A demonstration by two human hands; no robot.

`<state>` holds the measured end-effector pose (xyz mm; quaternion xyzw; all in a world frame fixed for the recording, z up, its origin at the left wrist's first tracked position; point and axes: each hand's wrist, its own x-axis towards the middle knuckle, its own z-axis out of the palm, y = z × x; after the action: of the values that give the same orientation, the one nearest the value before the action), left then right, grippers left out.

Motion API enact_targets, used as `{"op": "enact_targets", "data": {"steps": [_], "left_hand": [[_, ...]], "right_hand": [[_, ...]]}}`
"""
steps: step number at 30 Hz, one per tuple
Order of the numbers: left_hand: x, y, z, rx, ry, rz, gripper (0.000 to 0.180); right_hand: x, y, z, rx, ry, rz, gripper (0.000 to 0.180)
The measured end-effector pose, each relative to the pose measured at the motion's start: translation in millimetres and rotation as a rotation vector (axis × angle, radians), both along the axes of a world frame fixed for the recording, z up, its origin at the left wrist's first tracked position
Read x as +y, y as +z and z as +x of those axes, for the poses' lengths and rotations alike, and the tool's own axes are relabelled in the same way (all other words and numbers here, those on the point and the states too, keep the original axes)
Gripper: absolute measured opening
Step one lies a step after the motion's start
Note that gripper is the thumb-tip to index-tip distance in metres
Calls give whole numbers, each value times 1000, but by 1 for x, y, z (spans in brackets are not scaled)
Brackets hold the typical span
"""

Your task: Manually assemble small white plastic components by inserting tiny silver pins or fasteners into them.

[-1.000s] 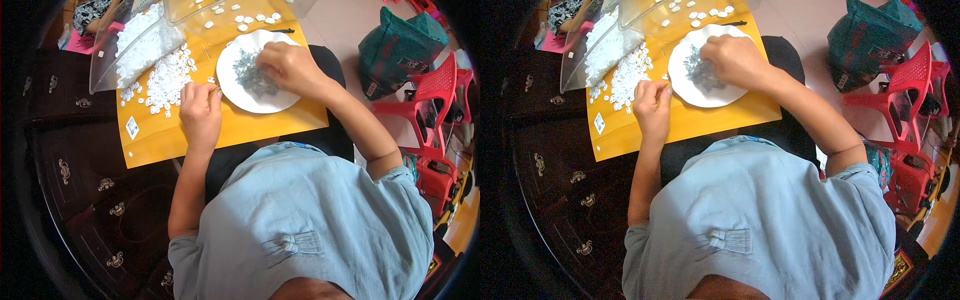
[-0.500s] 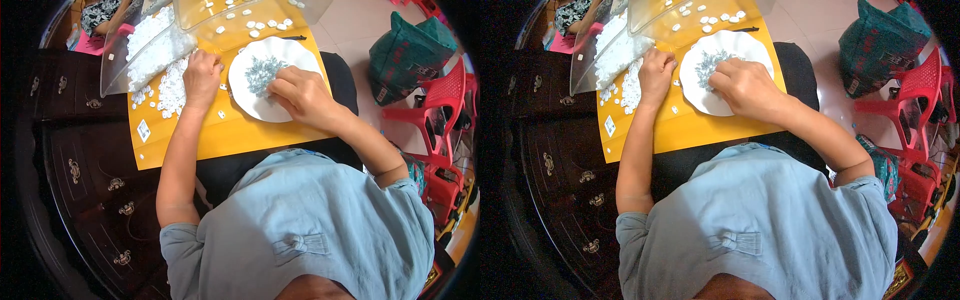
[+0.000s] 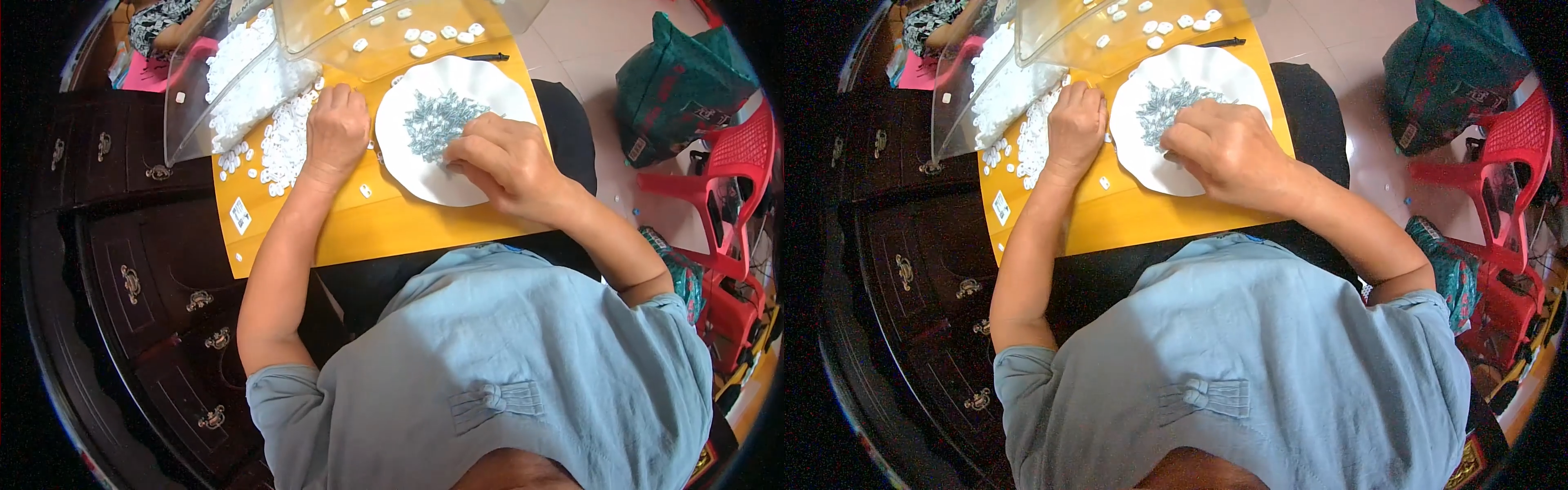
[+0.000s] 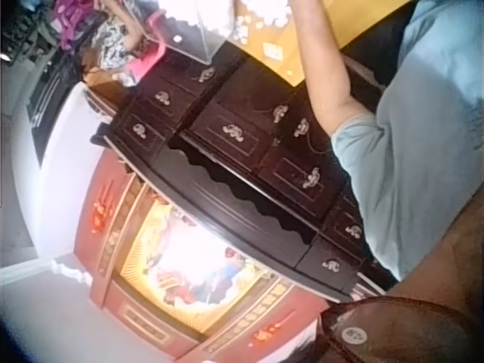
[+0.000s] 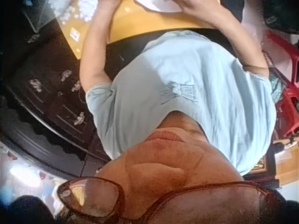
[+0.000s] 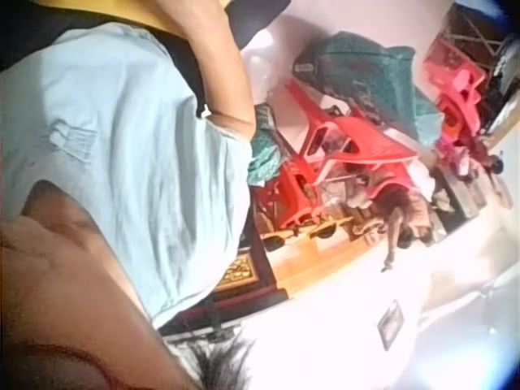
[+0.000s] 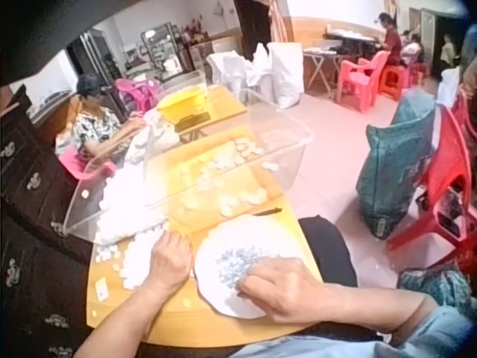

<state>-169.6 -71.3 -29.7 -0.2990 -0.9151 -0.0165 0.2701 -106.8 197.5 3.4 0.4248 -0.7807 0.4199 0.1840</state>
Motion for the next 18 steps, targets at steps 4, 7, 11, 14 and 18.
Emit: {"op": "enact_targets", "data": {"steps": [4,7,11,14,18], "left_hand": [[-4,-6,0,-5,4,72,8],[-7,-8,4,-69,57,105,6],[-2,-2,18,-177,63,416,6],[17,35,54,-624,122,1059,10],[34,62,84,-1035,166,1581,12]], "right_hand": [[2,3,-2,-14,-1,-17,20],[0,6,-4,-27,-5,-6,19],[-7,8,-6,-64,-36,-31,15],[-17,4,-12,-137,-45,-123,15],[-32,2,-17,-239,-17,-229,18]]}}
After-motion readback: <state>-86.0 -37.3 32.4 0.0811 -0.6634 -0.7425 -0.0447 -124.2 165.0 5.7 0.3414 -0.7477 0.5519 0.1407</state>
